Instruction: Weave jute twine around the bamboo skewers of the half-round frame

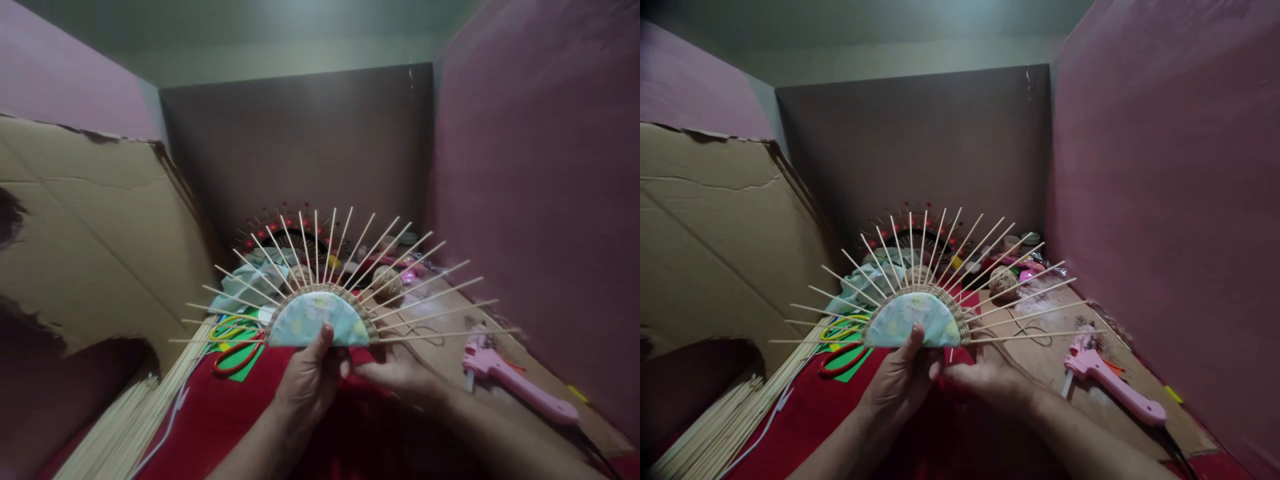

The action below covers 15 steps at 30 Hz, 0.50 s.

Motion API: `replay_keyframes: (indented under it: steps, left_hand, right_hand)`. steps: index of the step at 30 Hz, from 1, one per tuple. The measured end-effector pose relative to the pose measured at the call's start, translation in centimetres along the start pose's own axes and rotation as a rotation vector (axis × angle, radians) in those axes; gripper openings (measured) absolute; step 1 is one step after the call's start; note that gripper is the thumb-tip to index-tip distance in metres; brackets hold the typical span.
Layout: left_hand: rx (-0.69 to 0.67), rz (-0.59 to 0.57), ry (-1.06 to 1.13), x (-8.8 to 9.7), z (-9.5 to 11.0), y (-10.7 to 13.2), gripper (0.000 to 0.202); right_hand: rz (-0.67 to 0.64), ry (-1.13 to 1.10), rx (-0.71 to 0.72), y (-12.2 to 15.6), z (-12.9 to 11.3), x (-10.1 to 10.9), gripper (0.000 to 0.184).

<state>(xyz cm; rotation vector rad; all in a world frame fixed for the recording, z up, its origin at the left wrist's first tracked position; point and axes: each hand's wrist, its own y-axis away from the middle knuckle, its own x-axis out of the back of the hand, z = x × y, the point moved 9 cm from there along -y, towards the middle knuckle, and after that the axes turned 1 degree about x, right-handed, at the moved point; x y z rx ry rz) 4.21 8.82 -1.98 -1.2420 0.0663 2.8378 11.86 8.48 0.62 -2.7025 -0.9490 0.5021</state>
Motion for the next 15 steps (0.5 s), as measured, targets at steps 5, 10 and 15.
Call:
replay_keyframes:
  steps: [5,10,15]
  left_hand:
    - [-0.027,-0.017,0.006,-0.5,-0.1,0.2,0.016]
    - [-0.064,-0.154,-0.284,-1.0,0.1,0.7,0.006]
    - [-0.002,-0.047,-0.345,1.7,0.5,-0.7,0.015]
  right_hand:
    - [0.086,0.005,-0.031,-0.1,1.1,0.4,0.012]
    - [0.208,-0.267,-0.063,-0.5,1.6,1.5,0.020]
    - [0.124,-0.497,-0.020,-1.0,0.6,1.5,0.028]
